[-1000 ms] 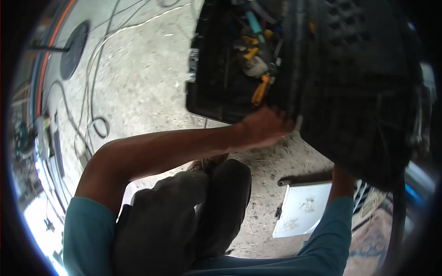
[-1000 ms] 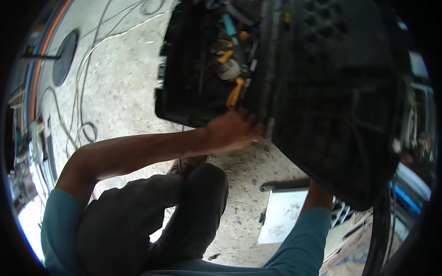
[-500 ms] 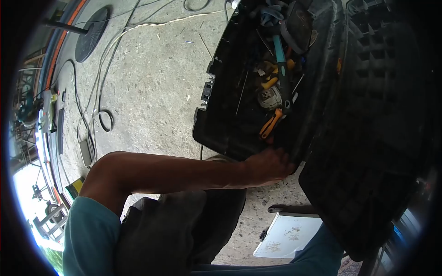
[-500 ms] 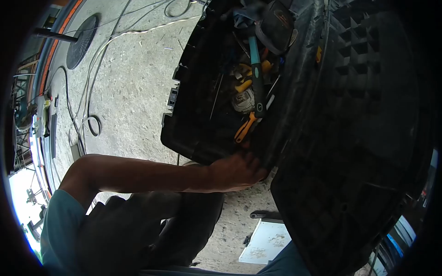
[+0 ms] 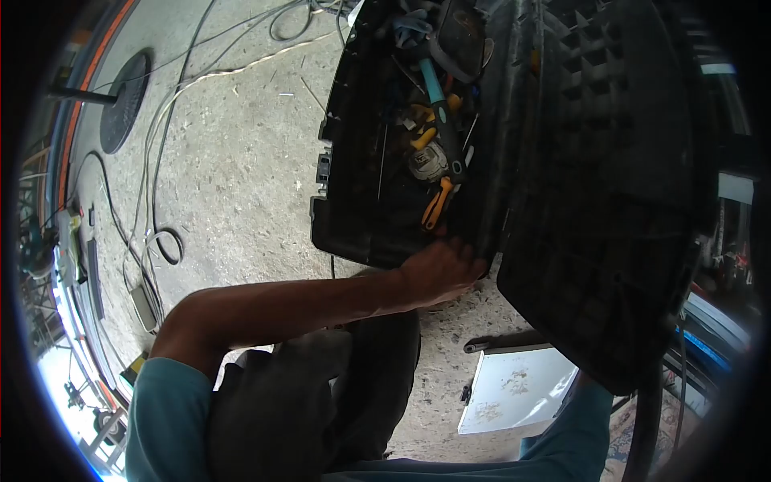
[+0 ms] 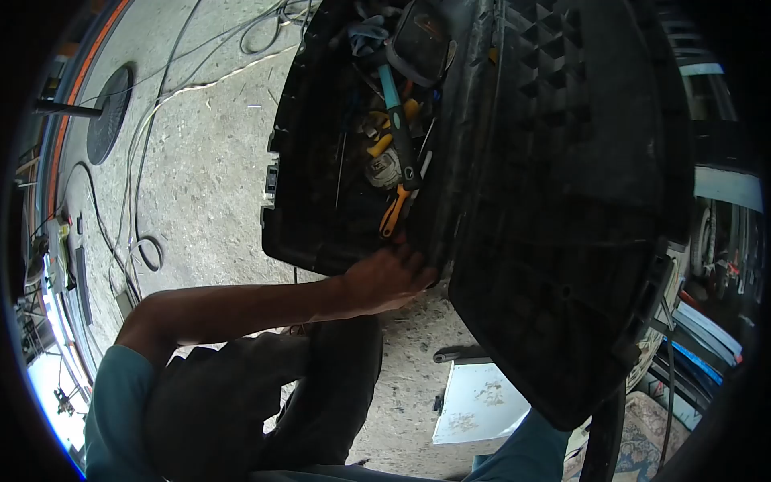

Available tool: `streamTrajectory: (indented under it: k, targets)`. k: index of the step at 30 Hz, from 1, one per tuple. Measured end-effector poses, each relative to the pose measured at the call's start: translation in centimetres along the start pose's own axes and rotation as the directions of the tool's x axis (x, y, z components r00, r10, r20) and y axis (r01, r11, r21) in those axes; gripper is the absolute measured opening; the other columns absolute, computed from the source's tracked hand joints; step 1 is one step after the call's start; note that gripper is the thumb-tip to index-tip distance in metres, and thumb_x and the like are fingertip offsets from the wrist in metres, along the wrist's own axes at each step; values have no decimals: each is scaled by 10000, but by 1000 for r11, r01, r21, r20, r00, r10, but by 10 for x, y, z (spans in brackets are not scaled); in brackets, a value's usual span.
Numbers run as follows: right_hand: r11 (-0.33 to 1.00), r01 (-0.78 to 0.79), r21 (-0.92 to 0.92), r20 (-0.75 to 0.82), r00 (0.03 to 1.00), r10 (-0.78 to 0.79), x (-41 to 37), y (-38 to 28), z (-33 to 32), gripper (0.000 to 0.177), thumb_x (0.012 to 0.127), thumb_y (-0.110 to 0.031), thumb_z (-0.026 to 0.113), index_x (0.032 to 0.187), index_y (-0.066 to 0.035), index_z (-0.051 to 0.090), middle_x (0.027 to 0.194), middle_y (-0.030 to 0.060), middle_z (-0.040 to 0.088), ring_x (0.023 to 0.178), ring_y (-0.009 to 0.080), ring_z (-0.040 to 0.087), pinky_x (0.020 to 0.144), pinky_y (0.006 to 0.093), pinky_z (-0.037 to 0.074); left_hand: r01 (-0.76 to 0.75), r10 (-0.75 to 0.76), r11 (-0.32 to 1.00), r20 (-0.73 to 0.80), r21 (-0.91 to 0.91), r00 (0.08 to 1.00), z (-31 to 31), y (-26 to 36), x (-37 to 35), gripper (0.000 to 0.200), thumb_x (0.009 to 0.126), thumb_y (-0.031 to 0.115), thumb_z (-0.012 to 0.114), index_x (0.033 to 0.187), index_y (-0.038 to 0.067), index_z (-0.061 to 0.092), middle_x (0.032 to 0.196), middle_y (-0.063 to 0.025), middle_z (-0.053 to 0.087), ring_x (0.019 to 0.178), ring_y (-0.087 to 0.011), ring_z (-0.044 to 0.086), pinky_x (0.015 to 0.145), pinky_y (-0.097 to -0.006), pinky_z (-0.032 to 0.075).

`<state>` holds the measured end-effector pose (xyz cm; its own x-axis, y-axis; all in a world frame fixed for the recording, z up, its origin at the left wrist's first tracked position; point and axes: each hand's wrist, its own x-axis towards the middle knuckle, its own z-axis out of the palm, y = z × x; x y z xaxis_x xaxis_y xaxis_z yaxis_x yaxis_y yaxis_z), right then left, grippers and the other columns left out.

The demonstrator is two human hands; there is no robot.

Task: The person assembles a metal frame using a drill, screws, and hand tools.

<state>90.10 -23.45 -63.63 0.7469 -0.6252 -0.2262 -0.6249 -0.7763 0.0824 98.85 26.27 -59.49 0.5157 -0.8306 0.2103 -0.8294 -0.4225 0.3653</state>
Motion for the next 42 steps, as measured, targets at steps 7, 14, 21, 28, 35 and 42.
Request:
streamTrajectory:
  k: [7,14,21,28,35,42]
  targets:
    - [994,-29,105,-65,997,36,-65,-25,-30,597,640,-298,690,1200,-167,530,1109,133,624,982,333,608,803,453,503,-17,17,1000,104,1,994,-2,-2,0,312,799,305,643,970,53,577,766,-105,556,749,-292,603,756,-399,507]
    - [932,-246,265,-41,963,266,-170,-80,-34,666,610,-295,716,1235,-177,518,1123,134,625,1000,341,603,828,459,499,-92,89,995,96,23,991,0,-6,2,294,849,330,587,972,64,585,793,-107,583,746,-256,631,537,-365,507]
    - [691,-597,408,163,793,588,-335,-102,8,724,501,-170,752,1179,-114,503,932,157,670,918,391,626,806,450,510,-125,116,981,73,147,991,-4,-3,2,310,814,334,619,973,72,570,768,-103,599,728,-253,636,542,-363,524]
    - [426,-651,628,310,712,630,-536,-92,50,824,463,-120,754,1230,-85,456,937,164,652,850,333,644,761,422,528,-34,7,998,451,53,892,-29,-18,9,382,780,288,662,1090,104,538,919,-140,619,851,-305,637,666,-420,529]
    - [374,-825,424,658,564,499,-643,-139,-38,766,561,-193,722,1269,-113,441,1070,179,595,991,350,573,845,467,479,326,-131,921,619,-213,774,-152,-35,-10,473,853,462,563,1092,56,596,1008,-230,630,981,-406,589,804,-462,482]
    - [246,-849,467,737,528,422,-701,-215,-185,674,689,-275,682,1304,-152,434,1233,205,528,1166,385,490,935,517,423,143,-189,981,821,132,539,-309,11,-28,321,870,302,505,980,67,694,963,-180,678,932,-356,646,749,-435,535]
